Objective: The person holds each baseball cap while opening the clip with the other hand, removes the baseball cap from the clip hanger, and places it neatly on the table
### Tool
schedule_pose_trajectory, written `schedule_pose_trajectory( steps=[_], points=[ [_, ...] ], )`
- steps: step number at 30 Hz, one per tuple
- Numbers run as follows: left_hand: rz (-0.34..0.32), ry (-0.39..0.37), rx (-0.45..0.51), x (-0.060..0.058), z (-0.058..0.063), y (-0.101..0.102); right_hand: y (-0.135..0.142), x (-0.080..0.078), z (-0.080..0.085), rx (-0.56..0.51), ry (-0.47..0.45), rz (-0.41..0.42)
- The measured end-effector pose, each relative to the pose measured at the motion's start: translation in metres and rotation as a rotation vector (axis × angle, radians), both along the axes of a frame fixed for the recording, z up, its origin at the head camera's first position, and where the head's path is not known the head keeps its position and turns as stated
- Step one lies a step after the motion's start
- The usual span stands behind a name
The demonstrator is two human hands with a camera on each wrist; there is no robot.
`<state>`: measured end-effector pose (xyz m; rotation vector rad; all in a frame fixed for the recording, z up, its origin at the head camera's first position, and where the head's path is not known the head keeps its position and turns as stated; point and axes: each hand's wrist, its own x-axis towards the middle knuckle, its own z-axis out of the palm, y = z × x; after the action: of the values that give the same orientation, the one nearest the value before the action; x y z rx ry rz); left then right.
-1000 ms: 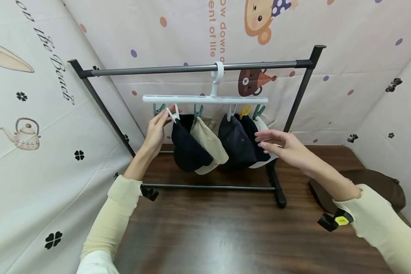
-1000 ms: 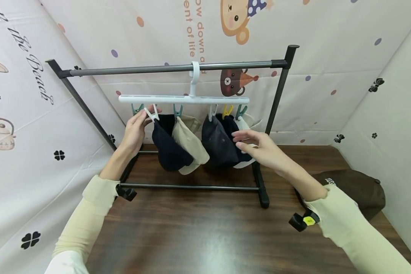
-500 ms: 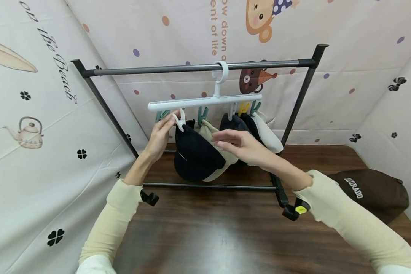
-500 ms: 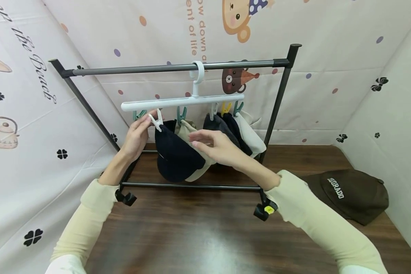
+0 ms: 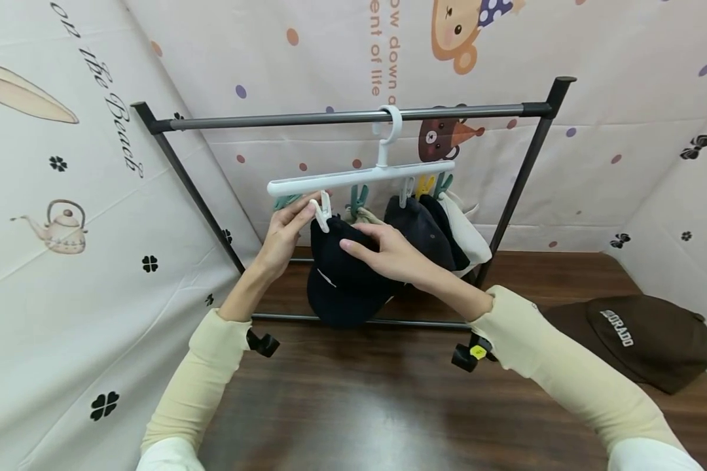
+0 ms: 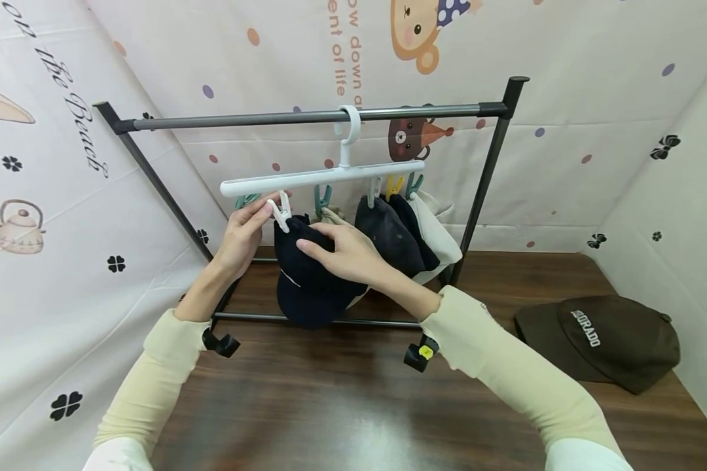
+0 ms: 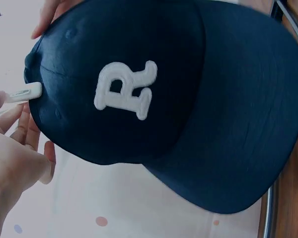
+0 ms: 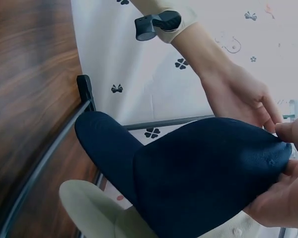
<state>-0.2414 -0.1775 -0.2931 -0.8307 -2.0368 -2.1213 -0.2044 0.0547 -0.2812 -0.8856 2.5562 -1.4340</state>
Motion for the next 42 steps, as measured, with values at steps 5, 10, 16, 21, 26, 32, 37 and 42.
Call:
schedule_pose_trajectory(
  steps=[5, 10, 16, 21, 26, 32, 37, 42],
  points=[
    [0.010, -0.032, 0.048, -0.002, 0.000, 0.003, -0.005, 0.000, -0.003, 0.004, 0.086, -0.048],
    [0.018, -0.045, 0.091, -0.003, 0.002, 0.008, -0.005, 0.002, -0.006, 0.011, 0.115, -0.080],
    [0.018, -0.039, 0.101, -0.004, 0.001, 0.011, -0.001, 0.003, -0.007, -0.006, 0.086, -0.080],
    [0.018, -0.042, 0.111, -0.003, 0.002, 0.012, 0.003, 0.004, -0.010, -0.014, 0.068, -0.054],
    [0.010, -0.044, 0.119, -0.001, 0.002, 0.012, 0.009, 0.007, -0.012, -0.026, 0.019, 0.017],
    [0.009, -0.044, 0.078, 0.001, 0.001, 0.006, 0.022, 0.016, -0.012, 0.019, -0.044, 0.072],
    [0.036, -0.030, 0.026, -0.001, -0.001, 0.002, 0.037, 0.023, -0.013, 0.056, -0.078, 0.080],
    [0.058, -0.017, 0.025, -0.003, -0.002, 0.000, 0.055, 0.027, -0.017, 0.072, -0.100, 0.100]
  ],
)
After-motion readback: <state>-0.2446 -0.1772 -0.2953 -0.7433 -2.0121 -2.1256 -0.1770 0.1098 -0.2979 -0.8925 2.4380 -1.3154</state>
